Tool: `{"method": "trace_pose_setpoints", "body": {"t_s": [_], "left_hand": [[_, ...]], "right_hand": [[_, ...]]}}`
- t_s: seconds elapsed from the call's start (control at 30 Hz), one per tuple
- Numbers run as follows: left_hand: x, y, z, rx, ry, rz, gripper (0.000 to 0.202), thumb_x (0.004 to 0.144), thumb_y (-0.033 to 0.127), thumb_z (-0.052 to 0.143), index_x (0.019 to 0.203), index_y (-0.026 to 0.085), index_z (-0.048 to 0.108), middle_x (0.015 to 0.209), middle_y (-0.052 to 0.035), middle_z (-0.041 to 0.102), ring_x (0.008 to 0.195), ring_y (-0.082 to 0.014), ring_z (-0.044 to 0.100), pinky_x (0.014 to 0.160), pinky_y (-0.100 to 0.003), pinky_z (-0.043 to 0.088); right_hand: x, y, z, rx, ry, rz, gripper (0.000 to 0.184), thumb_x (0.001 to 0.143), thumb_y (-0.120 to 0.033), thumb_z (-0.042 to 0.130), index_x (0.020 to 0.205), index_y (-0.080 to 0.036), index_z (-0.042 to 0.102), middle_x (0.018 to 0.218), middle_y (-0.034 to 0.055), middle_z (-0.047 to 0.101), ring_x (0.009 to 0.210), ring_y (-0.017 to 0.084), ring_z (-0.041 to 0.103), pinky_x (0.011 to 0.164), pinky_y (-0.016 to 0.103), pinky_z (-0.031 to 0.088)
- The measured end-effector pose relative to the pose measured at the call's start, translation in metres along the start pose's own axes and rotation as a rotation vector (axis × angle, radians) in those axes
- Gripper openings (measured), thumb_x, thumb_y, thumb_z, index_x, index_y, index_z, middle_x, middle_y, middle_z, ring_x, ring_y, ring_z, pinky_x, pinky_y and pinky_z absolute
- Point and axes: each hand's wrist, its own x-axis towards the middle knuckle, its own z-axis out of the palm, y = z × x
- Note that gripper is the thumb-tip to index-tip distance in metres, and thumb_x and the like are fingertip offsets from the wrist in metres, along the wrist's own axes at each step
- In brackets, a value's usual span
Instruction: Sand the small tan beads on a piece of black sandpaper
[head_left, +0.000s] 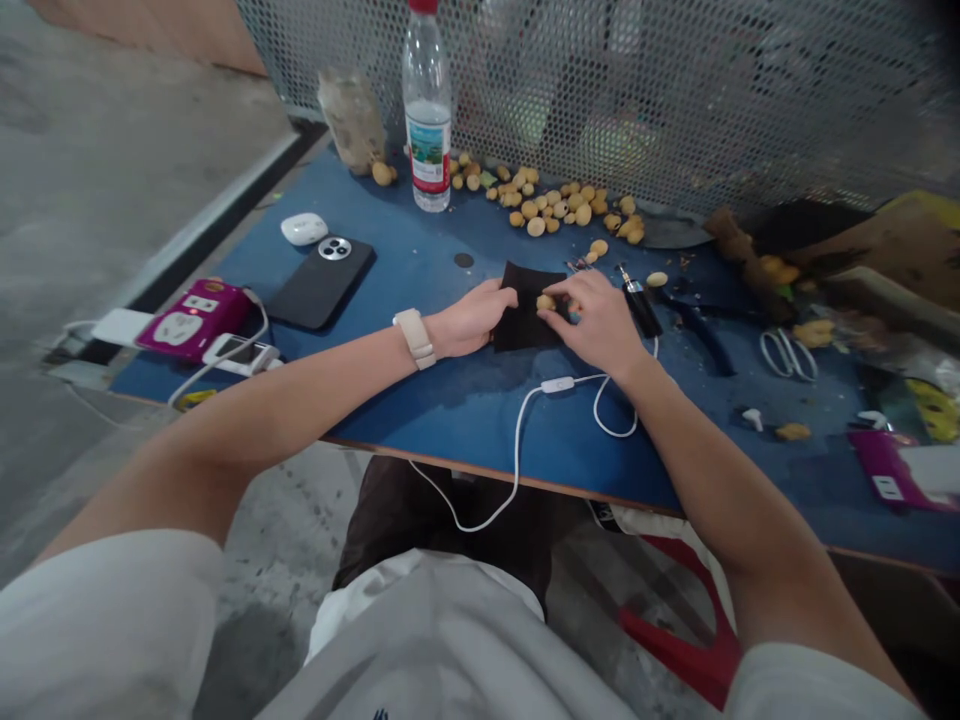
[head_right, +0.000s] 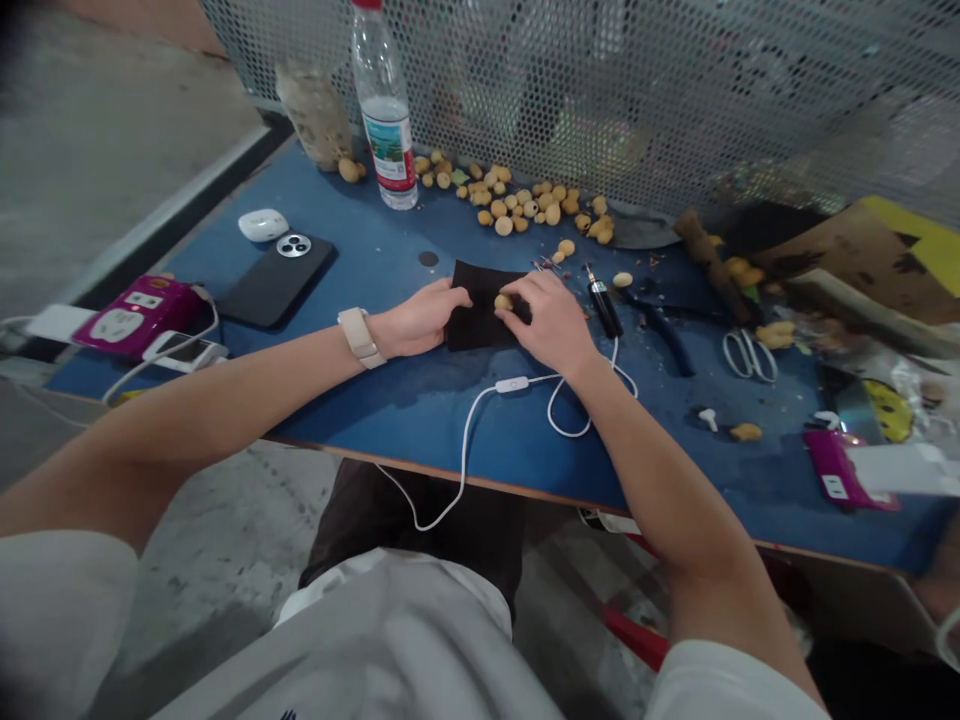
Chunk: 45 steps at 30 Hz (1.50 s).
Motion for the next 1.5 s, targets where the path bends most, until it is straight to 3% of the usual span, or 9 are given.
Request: {"method": "trace_pose_setpoints", "body": {"t_s": [0.07, 0.2, 0.33, 0.53, 0.83, 1.0, 1.17, 1.33, 1.5], "left_hand": [[0.003, 0.0, -0.007, 0.057, -0.038, 0.015, 0.054, 0.106, 0.028, 0.062, 0.157, 0.023, 0.079, 0.138, -0.0149, 0.094, 0.139, -0.039, 0.09, 0.122, -0.06, 0.077], [0.009, 0.0, -0.032, 0.576, 0.092, 0.354, 0.089, 0.104, 0.03, 0.082, 0.189, 0.02, 0.057, 0.186, -0.0239, 0.069, 0.18, -0.0473, 0.062, 0.154, -0.068, 0.048], [0.009, -0.001, -0.047, 0.878, 0.008, 0.483, 0.079, 0.103, 0.045, 0.093, 0.176, 0.023, 0.073, 0.181, -0.0207, 0.072, 0.18, -0.0528, 0.059, 0.161, -0.08, 0.026], [0.009, -0.006, -0.048, 0.968, -0.16, 0.389, 0.092, 0.104, 0.07, 0.092, 0.175, 0.015, 0.077, 0.18, -0.0281, 0.073, 0.166, -0.054, 0.068, 0.149, -0.065, 0.044], [0.011, 0.001, -0.05, 1.016, -0.209, 0.399, 0.101, 0.105, 0.079, 0.087, 0.185, 0.021, 0.067, 0.181, -0.0258, 0.074, 0.17, -0.0557, 0.064, 0.149, -0.068, 0.042], [0.013, -0.001, -0.049, 1.037, -0.197, 0.408, 0.098, 0.104, 0.081, 0.084, 0.179, 0.019, 0.072, 0.178, -0.0279, 0.076, 0.166, -0.0563, 0.067, 0.146, -0.071, 0.044], [0.017, -0.005, -0.05, 1.033, -0.191, 0.434, 0.097, 0.103, 0.084, 0.086, 0.178, 0.023, 0.073, 0.175, -0.0251, 0.078, 0.164, -0.0556, 0.068, 0.147, -0.073, 0.044], [0.017, -0.006, -0.049, 1.027, -0.196, 0.41, 0.1, 0.102, 0.081, 0.087, 0.181, 0.021, 0.071, 0.178, -0.0269, 0.076, 0.168, -0.0571, 0.065, 0.151, -0.077, 0.038], [0.017, -0.006, -0.054, 1.024, -0.209, 0.449, 0.102, 0.105, 0.084, 0.085, 0.185, 0.024, 0.069, 0.18, -0.0252, 0.077, 0.17, -0.0565, 0.065, 0.153, -0.081, 0.035]], "right_hand": [[0.001, 0.007, -0.001, -0.022, 0.011, 0.03, 0.02, 0.118, -0.051, 0.081, 0.126, -0.034, 0.088, 0.129, 0.014, 0.091, 0.131, 0.047, 0.079, 0.126, 0.072, 0.064], [0.001, 0.016, 0.001, -0.016, -0.024, 0.067, 0.019, 0.114, -0.045, 0.082, 0.125, -0.031, 0.088, 0.125, 0.015, 0.093, 0.128, 0.047, 0.08, 0.122, 0.07, 0.067], [0.001, 0.017, 0.003, -0.017, -0.021, 0.072, 0.019, 0.114, -0.042, 0.081, 0.126, -0.031, 0.09, 0.128, 0.0151, 0.093, 0.13, 0.047, 0.081, 0.124, 0.071, 0.066], [0.002, 0.014, -0.003, -0.005, -0.08, 0.036, 0.023, 0.119, -0.042, 0.077, 0.133, -0.032, 0.093, 0.136, 0.017, 0.09, 0.138, 0.048, 0.078, 0.128, 0.074, 0.064], [0.013, 0.017, 0.001, -0.022, -0.102, 0.002, 0.019, 0.117, -0.035, 0.08, 0.128, -0.027, 0.092, 0.134, 0.0187, 0.088, 0.139, 0.048, 0.077, 0.134, 0.073, 0.058], [0.011, 0.019, -0.004, -0.002, -0.198, -0.021, 0.015, 0.117, -0.039, 0.084, 0.124, -0.028, 0.092, 0.122, 0.0151, 0.089, 0.124, 0.044, 0.08, 0.119, 0.066, 0.065], [0.015, 0.027, -0.006, -0.054, -0.116, -0.008, 0.013, 0.116, -0.035, 0.084, 0.124, -0.03, 0.093, 0.128, 0.0166, 0.089, 0.133, 0.047, 0.078, 0.129, 0.071, 0.061], [0.011, 0.031, -0.006, -0.017, -0.159, -0.048, 0.015, 0.115, -0.039, 0.086, 0.123, -0.029, 0.094, 0.122, 0.0153, 0.091, 0.123, 0.045, 0.081, 0.12, 0.069, 0.066], [0.01, 0.045, -0.002, -0.018, 0.025, 0.009, 0.018, 0.115, -0.045, 0.086, 0.124, -0.03, 0.091, 0.127, 0.0156, 0.091, 0.132, 0.046, 0.082, 0.124, 0.069, 0.068]]}}
